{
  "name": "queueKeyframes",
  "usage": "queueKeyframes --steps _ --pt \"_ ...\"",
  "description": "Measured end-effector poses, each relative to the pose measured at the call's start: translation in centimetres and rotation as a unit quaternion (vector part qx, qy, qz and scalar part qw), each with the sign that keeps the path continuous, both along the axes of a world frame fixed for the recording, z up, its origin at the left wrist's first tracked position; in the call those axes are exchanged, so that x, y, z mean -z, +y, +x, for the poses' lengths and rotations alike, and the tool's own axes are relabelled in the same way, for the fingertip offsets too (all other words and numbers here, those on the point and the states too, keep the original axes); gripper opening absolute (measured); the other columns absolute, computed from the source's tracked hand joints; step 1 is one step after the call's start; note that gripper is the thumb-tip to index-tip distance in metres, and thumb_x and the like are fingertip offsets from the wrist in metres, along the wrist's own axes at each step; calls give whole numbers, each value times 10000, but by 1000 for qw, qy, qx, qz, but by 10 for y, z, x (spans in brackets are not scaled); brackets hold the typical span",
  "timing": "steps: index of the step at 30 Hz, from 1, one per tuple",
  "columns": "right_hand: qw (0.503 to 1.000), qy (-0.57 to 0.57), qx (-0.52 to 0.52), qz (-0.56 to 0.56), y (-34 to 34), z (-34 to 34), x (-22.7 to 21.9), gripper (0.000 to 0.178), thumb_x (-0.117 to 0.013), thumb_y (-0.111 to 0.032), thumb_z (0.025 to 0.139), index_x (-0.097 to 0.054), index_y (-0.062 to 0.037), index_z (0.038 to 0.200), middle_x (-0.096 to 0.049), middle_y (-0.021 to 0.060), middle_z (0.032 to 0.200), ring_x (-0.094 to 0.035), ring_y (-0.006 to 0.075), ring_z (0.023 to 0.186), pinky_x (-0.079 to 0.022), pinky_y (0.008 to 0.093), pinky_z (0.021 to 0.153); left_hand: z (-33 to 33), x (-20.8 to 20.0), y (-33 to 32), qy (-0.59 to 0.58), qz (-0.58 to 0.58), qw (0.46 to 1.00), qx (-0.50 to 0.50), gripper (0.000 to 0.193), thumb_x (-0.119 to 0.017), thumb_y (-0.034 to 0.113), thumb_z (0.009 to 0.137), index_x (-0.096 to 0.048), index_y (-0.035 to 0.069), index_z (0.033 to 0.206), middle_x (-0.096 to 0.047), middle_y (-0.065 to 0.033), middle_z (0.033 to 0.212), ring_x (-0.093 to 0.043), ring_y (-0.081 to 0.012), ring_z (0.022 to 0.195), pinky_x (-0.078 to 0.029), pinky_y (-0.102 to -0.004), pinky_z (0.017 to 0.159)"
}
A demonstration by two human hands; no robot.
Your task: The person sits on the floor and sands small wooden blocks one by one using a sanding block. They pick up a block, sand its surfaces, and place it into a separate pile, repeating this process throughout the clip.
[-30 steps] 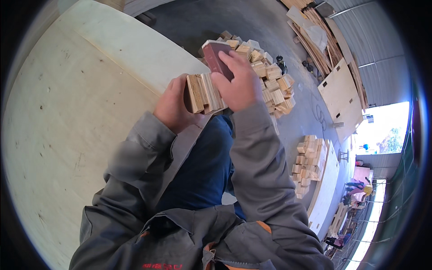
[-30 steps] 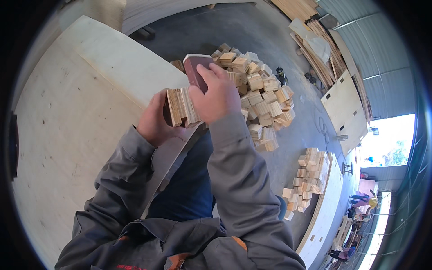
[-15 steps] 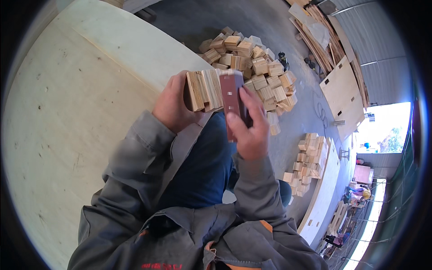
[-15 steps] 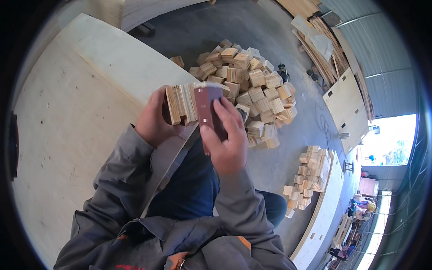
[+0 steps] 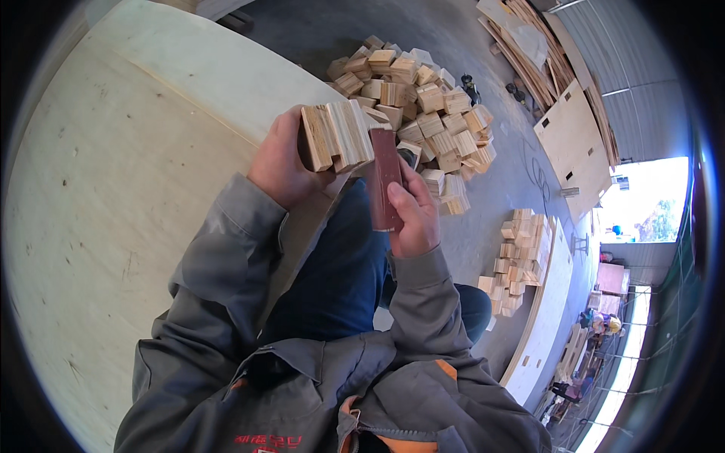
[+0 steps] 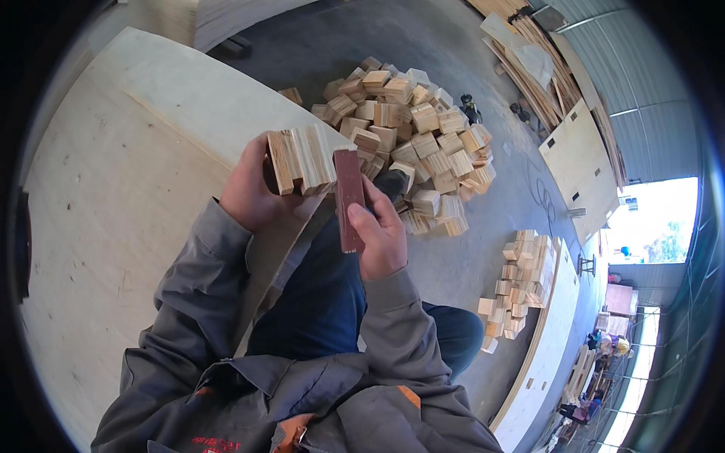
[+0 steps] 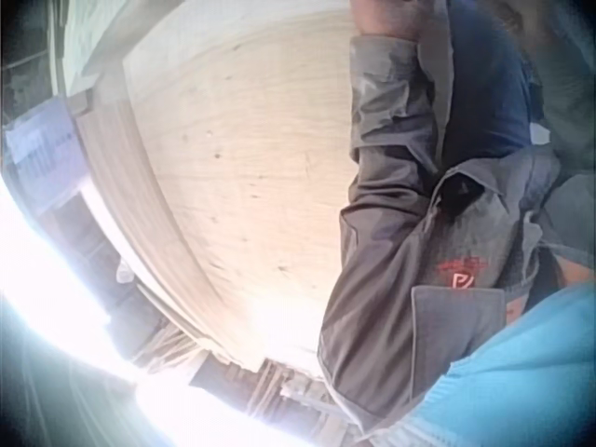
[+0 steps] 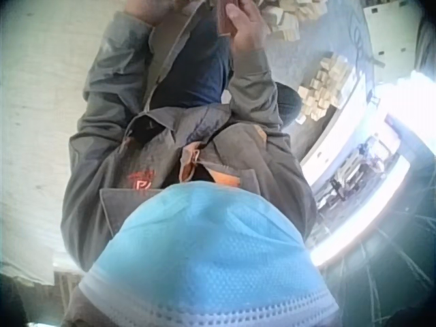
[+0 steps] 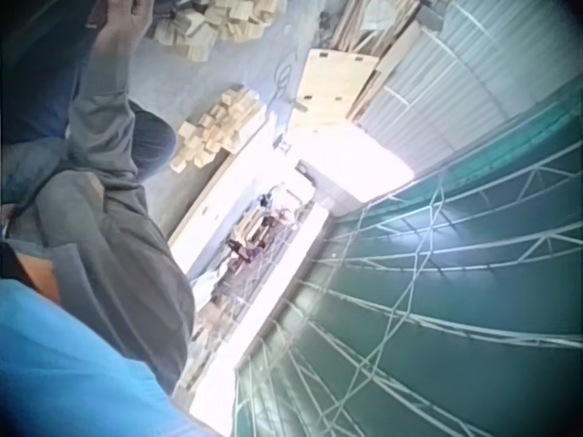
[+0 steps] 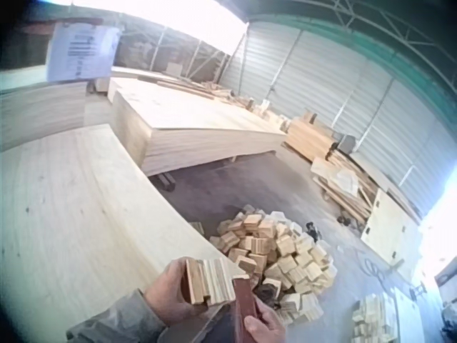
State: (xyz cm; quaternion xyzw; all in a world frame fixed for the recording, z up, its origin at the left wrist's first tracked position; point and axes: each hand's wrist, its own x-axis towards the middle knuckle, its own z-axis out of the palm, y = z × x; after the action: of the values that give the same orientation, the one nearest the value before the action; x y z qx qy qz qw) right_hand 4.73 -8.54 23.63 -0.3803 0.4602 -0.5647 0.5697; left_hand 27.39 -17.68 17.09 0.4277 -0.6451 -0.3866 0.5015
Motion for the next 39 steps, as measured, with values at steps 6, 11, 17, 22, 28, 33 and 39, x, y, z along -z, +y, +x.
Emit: queueKeyframes --steps 6,11,17,22,28,33,39 --pt "999 27 23 7 10 -17 -4 575 -674 -74 1074 -534 29 1622 -741 84 1344 -702 116 1117 -567 282 989 12 -15 4 12 36 999 39 983 -954 123 758 -436 -21 1582 -626 -213 1457 -627 -345 1398 -496 -449 1206" --pt "998 47 29 -24 2 -12 -12 581 -716 -95 1061 -555 19 1608 -757 70 1293 -706 99 1069 -571 269 950 10 -30 13 -33 -71 997 20 976 -952 58 713 -489 13 1572 -572 -209 1549 -565 -380 1487 -461 -472 1256" --pt "996 78 22 -28 -2 -6 -8 577 -736 -95 1053 -573 7 1597 -776 68 1218 -712 88 1014 -572 253 895 4 -27 12 -193 -233 945 -124 1049 -985 29 613 -539 139 1556 -420 -253 1685 -428 -509 1570 -447 -542 1274" --pt "993 106 49 -17 2 -12 1 575 -746 -83 1047 -579 10 1589 -783 73 1178 -720 88 976 -579 252 864 3 -39 20 -96 -150 984 -7 1068 -1029 50 595 -543 146 1541 -340 -264 1735 -399 -518 1588 -441 -567 1277" --pt "988 137 67 -34 11 -15 -10 560 -745 -60 1048 -584 12 1579 -782 67 1179 -723 87 976 -586 248 863 4 -20 11 -53 -179 980 -74 1226 -1089 169 632 -406 38 1642 -340 -311 1718 -485 -474 1532 -468 -512 1247" --pt "920 365 76 -123 19 -23 -13 573 -834 -148 970 -655 -6 1495 -649 196 1522 -695 290 1286 -576 408 1061 5 -8 9 -20 -63 997 -33 1327 -1088 179 659 -282 -49 1689 -506 -313 1589 -566 -406 1475 -485 -451 1231" --pt "791 549 36 -267 31 16 -42 559 -887 -177 863 -754 -85 1398 -590 259 1577 -644 431 1369 -544 497 1128 2 -1 5 61 39 997 20 1141 -1033 134 687 -387 -56 1609 -647 -253 1422 -670 -362 1346 -547 -428 1144"
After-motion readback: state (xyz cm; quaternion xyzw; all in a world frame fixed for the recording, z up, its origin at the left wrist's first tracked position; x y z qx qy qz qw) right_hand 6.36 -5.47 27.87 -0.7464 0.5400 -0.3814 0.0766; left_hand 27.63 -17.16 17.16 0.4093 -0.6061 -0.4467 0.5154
